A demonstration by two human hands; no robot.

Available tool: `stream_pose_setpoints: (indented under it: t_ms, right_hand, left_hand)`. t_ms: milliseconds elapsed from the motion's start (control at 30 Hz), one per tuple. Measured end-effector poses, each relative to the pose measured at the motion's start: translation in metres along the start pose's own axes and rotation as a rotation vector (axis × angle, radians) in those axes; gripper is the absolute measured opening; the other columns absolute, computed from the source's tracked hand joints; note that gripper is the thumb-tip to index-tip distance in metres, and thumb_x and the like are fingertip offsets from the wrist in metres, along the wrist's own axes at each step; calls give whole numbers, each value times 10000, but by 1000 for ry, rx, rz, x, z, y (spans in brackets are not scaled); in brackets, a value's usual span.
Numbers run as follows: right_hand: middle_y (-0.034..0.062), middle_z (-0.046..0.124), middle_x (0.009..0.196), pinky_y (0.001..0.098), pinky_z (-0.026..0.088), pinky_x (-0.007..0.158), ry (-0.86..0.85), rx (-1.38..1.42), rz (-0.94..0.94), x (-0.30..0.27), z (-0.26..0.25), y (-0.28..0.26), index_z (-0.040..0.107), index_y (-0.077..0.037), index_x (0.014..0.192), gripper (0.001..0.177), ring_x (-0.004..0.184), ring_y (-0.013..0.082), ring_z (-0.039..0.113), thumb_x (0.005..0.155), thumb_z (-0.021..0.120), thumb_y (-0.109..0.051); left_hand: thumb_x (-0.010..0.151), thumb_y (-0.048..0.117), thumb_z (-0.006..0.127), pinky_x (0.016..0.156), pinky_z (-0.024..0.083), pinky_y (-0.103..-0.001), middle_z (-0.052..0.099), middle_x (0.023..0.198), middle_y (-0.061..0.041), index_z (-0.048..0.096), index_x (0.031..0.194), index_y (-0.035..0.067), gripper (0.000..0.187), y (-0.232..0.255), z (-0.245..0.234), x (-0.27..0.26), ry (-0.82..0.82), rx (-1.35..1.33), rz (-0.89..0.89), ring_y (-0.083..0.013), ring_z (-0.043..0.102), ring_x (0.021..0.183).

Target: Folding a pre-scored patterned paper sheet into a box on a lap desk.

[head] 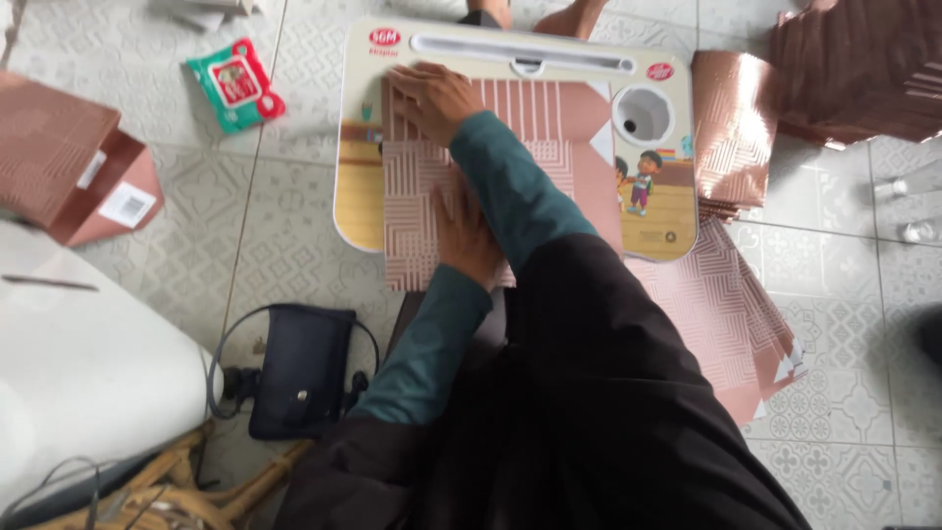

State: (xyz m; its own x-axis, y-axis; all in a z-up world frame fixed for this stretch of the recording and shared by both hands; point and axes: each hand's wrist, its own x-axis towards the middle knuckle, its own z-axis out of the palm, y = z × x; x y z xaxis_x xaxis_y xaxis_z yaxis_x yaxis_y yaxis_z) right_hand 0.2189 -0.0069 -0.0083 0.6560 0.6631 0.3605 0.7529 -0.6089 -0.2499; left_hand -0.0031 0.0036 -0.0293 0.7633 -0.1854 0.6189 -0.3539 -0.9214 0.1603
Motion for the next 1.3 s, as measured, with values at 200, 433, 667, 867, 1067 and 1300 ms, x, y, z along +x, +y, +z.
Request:
stream_pose_setpoints:
  t_ms: [200, 433, 667, 867, 1067, 1300]
  right_hand:
    - [127, 666, 1029, 555, 498, 668, -74, -144, 173, -48, -68, 97, 750, -163, 1148, 296, 836, 390, 667, 953, 624, -347]
    - [70, 626, 942, 378, 443, 735, -59, 276, 95, -83, -239, 46, 606, -79, 1011, 51, 843, 231, 598, 1002, 564, -50]
    - [16, 627, 989, 258, 494, 755, 346, 1226, 431, -141, -271, 13, 528, -144, 1175, 138, 841, 113, 581, 1072, 618, -164]
    - [-1, 598, 963, 192, 564, 679, 497, 1315, 677, -179, -184, 47, 470, -139, 1162, 170, 760, 91, 651, 1090, 548, -272]
    - [55, 566, 1058, 240, 501, 738, 274, 1302, 651, -189, -177, 36, 444, -117, 1123, 441, 867, 112, 571, 985, 584, -512]
    - [46, 657, 769, 202, 523, 609, 332, 1208, 795, -173, -187, 33, 642, -36, 985, 160, 677, 123, 688, 933, 759, -132]
  left_hand:
    - [983, 525, 568, 1158, 237, -723, 310, 1658, -142, 507, 1528, 221, 627, 0, -21, 23, -199, -3, -108, -476, 243, 1514]
    - [1023, 396, 670, 1278, 186, -681, 204, 1662, -275, 552, 1507, 173, 546, -29, -90, 37, 149, -216, -357, -464, 180, 1572]
    - [1003, 345, 725, 1215, 331, -494, 263, 1519, -112, 252, 1475, 117, 706, -48, -99, 61, 275, -1263, -688, -329, 317, 1454]
    - [899, 161, 767, 907, 591, -486, 705, 1185, -166, 566, 1409, 39, 561, -33, -64, 69, 186, -1631, -934, -242, 694, 1076]
    - [934, 272, 729, 1075, 412, -566, 479, 1417, -223, 457, 1491, -17, 684, -39, -20, 40, 164, -1631, -1121, -300, 478, 1246]
    - [940, 486, 750, 896, 557, -523, 671, 1061, -171, 574, 1306, 105, 556, -48, -29, 68, -18, -920, -721, -399, 700, 1048]
